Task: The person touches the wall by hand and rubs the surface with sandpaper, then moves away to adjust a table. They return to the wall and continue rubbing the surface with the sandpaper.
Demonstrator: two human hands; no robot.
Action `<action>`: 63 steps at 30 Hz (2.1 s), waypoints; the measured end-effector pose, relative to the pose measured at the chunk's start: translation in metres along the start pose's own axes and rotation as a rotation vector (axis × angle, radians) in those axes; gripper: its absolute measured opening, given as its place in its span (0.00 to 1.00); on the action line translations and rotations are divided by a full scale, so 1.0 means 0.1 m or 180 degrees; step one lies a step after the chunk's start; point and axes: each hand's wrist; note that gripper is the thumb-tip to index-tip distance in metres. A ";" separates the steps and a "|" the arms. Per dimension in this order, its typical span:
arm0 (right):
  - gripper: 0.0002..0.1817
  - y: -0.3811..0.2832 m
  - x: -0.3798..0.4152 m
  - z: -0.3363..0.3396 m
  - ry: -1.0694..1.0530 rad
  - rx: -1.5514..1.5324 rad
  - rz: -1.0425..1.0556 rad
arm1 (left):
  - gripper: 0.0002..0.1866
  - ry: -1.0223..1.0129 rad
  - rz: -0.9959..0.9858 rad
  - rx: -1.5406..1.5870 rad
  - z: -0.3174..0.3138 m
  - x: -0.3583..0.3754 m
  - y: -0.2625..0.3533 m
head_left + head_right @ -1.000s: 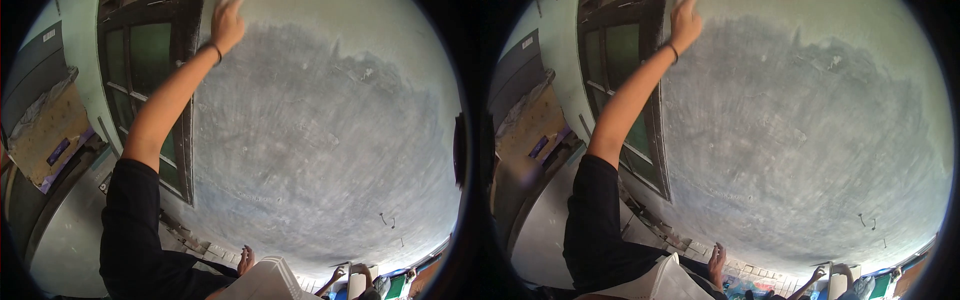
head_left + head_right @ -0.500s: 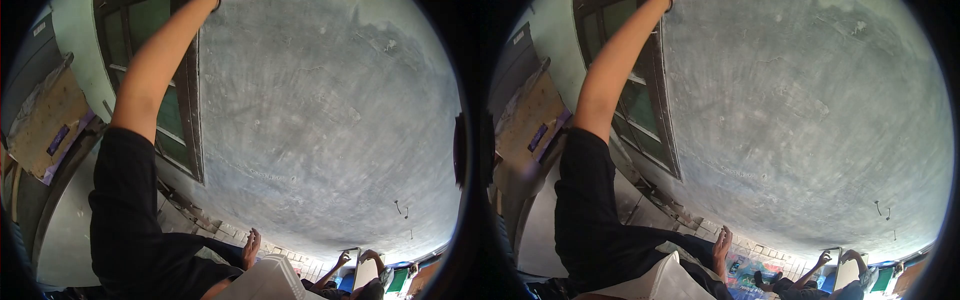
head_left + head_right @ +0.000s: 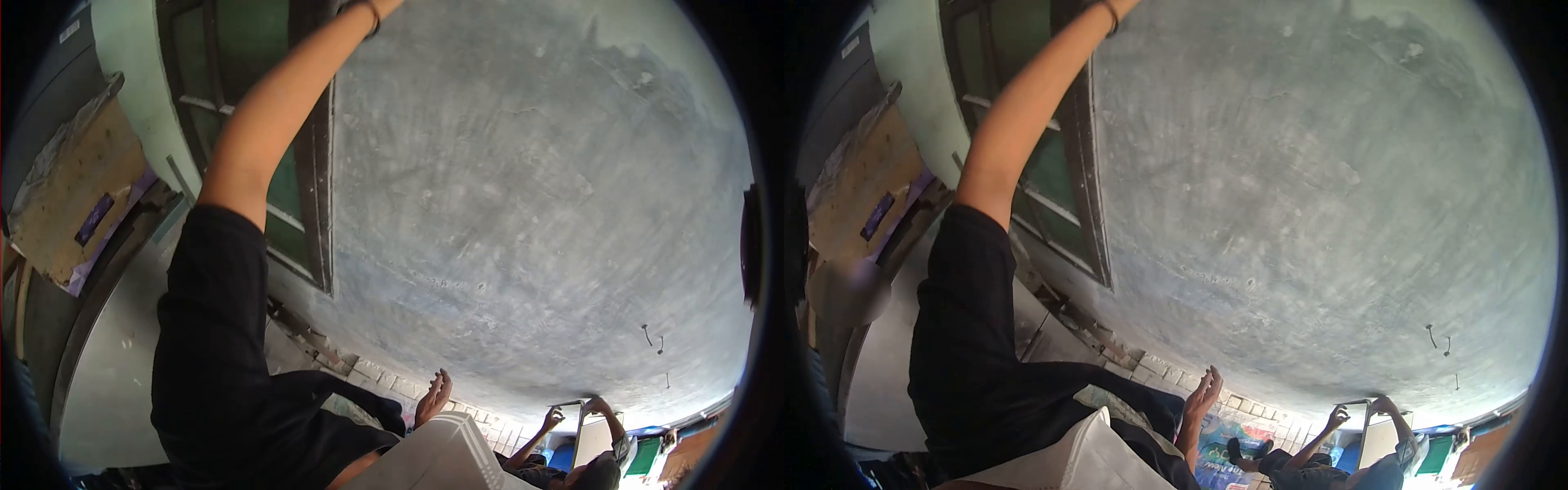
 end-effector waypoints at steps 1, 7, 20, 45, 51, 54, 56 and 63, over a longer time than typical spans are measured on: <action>0.22 0.00 0.01 0.02 0.0064 0.0008 -0.0020 | 0.42 -0.0047 -0.0012 -0.0026 -0.02 0.09 0.06; 0.20 0.30 0.11 0.00 0.0204 -0.0110 -0.0316 | 0.44 -0.0166 0.0238 -0.0141 -0.02 -0.21 0.00; 0.17 0.01 0.18 0.20 0.0438 0.0079 -0.0017 | 0.43 0.0241 0.0261 -0.0070 0.02 -0.35 -0.04; 0.23 0.07 0.24 -0.17 -0.0123 0.0158 -0.0083 | 0.45 0.0209 0.0153 -0.0254 0.05 0.13 0.08; 0.24 0.11 0.13 -0.39 -0.0274 0.0065 0.0192 | 0.43 0.0291 0.0485 0.0261 -0.06 -0.37 -0.16; 0.22 0.20 -0.02 -0.54 -0.0299 -0.0537 0.0096 | 0.43 0.0386 0.0335 0.0127 0.00 -0.27 -0.13; 0.20 -0.02 0.04 -0.52 -0.0150 -0.0425 0.0215 | 0.43 0.0462 0.0311 0.0138 0.03 -0.12 -0.08; 0.19 0.85 0.22 -0.18 0.0433 0.0537 0.0094 | 0.39 0.0079 0.0292 0.0111 0.05 -0.37 -0.28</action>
Point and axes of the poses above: each hand's wrist, its own x-axis away from the middle knuckle, its own z-axis out of the back of the hand, y = z × x, and after that the axes turned 4 degrees about x, right-handed
